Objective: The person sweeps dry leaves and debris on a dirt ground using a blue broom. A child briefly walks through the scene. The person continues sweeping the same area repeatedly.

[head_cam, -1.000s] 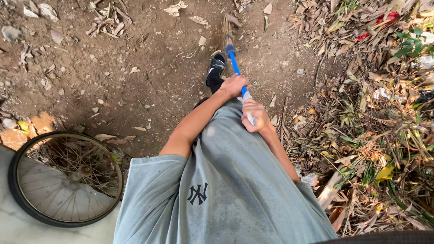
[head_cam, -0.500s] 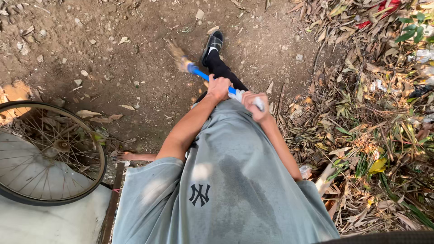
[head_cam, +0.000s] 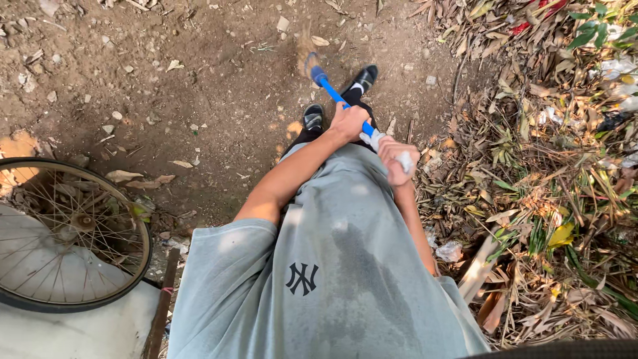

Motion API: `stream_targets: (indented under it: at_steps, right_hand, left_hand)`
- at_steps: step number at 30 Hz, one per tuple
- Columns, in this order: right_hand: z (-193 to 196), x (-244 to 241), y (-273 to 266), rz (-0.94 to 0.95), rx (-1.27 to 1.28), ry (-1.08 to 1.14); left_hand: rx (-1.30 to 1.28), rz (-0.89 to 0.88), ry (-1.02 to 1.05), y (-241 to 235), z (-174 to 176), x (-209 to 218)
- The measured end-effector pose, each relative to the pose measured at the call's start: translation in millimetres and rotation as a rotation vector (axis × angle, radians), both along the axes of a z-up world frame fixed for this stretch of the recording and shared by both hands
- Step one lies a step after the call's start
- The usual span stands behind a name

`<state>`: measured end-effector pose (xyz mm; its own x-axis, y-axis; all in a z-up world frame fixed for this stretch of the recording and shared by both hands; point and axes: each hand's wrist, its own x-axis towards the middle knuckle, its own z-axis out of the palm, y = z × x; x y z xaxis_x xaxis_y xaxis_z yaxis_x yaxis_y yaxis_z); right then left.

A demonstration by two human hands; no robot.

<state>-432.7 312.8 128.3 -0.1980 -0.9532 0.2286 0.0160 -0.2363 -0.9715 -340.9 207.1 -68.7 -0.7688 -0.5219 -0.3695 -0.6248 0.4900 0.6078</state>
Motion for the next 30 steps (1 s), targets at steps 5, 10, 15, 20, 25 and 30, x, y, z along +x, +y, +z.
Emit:
stream_targets:
  at_steps: [5,10,15,20,25,30]
  right_hand:
    - [-18,-26,-18,0.075,0.034,-0.101]
    - [-32,-56,-35,0.291,0.189,0.087]
    - [-28,-109,-44,0.357,0.12,0.339]
    - [-16,-170,-57,0.172,-0.079,0.31]
    - [-14,-226,-61,0.051,0.045,-0.094]
    - [-42,-248,-67,0.157,0.167,-0.252]
  left_hand:
    - [0.099,0.058,-0.139,-19,6,2]
    - [0.157,-0.051,-0.172,-32,-18,-16]
    - [0.09,-0.007,0.107,-40,-45,-87]
    - [0.168,0.05,0.167,-54,-34,-179]
    - [-0.051,0.018,0.032,-57,-12,-206]
    - [0.015,-0.044,-0.219,-57,-4,-197]
